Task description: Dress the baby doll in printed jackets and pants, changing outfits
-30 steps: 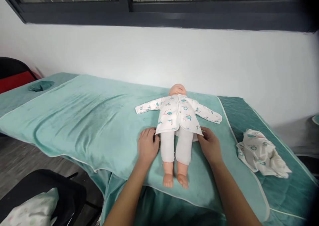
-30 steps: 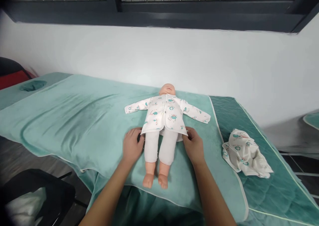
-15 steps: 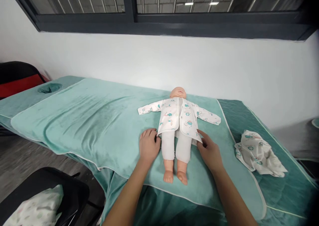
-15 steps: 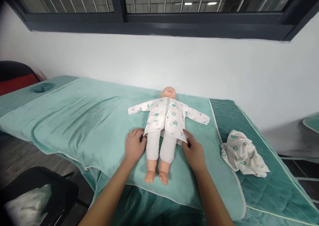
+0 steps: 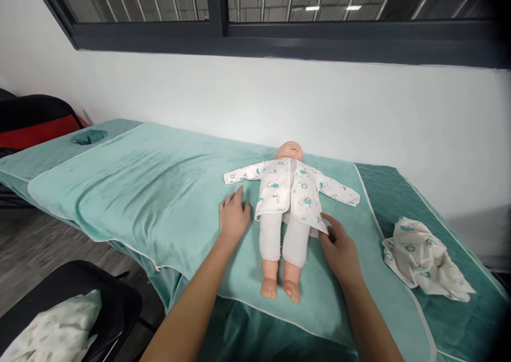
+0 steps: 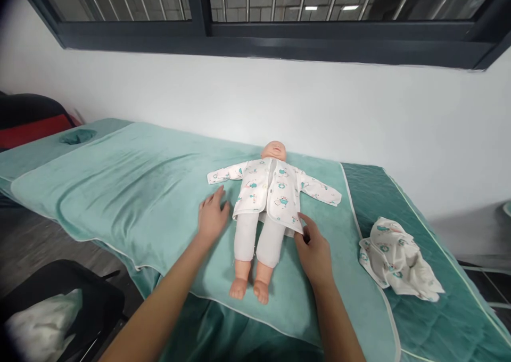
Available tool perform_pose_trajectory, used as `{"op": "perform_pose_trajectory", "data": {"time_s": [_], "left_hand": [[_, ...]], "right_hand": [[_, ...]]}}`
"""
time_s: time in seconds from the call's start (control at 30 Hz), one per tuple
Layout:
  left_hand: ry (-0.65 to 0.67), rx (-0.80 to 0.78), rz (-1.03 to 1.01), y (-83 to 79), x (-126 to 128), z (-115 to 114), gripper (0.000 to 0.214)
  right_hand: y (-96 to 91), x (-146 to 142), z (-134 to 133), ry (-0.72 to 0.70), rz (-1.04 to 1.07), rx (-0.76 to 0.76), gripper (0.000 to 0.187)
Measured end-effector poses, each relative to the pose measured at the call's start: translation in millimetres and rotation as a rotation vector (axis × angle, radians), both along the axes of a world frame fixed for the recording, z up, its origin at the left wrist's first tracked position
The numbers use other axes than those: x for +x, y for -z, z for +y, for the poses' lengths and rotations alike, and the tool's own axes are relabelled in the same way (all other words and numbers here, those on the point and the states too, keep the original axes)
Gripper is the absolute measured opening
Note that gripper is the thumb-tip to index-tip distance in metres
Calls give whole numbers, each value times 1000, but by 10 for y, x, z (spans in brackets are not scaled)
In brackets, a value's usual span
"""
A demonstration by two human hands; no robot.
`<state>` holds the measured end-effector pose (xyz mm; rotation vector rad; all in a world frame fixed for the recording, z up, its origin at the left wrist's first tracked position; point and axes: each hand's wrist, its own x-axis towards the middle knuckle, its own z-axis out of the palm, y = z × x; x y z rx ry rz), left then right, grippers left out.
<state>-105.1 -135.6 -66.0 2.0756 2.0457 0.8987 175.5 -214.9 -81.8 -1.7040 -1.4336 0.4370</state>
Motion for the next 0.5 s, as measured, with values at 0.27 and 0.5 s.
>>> {"op": "perform_pose_trajectory", "data": {"time_s": [0.27, 0.5], "left_hand": [[-67, -124, 48, -63, -146, 658, 73], [-122, -119, 82, -24, -166, 809, 73]], "right_hand": [[7, 5, -5, -12, 31, -7, 48], [-10, 2, -13, -9, 30, -36, 46]]}}
